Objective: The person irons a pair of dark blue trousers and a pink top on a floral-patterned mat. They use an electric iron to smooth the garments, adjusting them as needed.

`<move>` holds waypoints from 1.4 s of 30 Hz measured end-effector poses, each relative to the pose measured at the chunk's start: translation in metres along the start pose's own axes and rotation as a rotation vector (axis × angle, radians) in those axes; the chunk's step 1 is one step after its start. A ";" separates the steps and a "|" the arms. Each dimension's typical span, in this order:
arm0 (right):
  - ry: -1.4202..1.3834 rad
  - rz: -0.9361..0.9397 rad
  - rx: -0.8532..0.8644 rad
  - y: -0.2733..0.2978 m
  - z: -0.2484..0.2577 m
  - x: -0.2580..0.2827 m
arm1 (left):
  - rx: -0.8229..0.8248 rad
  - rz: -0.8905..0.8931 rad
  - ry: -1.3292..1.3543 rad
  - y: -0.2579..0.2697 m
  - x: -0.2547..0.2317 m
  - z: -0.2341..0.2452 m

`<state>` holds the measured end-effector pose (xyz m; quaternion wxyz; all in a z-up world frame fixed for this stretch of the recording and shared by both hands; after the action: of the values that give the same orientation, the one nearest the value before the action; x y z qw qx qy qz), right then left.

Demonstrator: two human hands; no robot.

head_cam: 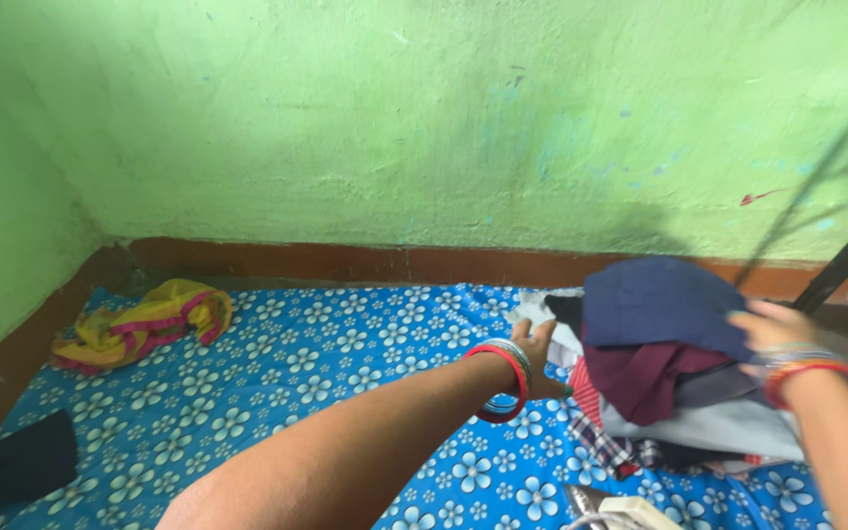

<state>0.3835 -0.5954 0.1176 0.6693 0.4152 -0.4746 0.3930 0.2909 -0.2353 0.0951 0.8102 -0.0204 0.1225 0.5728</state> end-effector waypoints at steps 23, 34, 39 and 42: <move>0.543 0.652 0.953 0.421 -0.452 -0.041 | 0.313 0.267 -0.284 0.289 0.197 -0.013; 0.773 0.481 1.491 0.547 -0.576 -0.161 | 0.614 0.510 -0.391 0.470 0.423 -0.093; 0.794 0.593 1.632 0.604 -0.619 -0.201 | 0.663 0.711 -0.324 0.542 0.492 -0.115; 0.875 0.654 1.727 0.630 -0.634 -0.232 | 0.678 0.834 -0.310 0.581 0.519 -0.114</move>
<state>-0.0563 0.1811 -0.1204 0.1158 0.4260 0.1667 0.8817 -0.1086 0.4230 -0.0680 0.4849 0.3760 0.1771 0.7695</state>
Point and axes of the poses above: each hand's wrist, its own y-axis away from the middle knuckle, its own z-axis out of the back of the hand, x = y × z, the point moved 8 cm from there along -y, towards the middle knuckle, and after that the axes turned 9 degrees about -y, right-handed, at the moved point
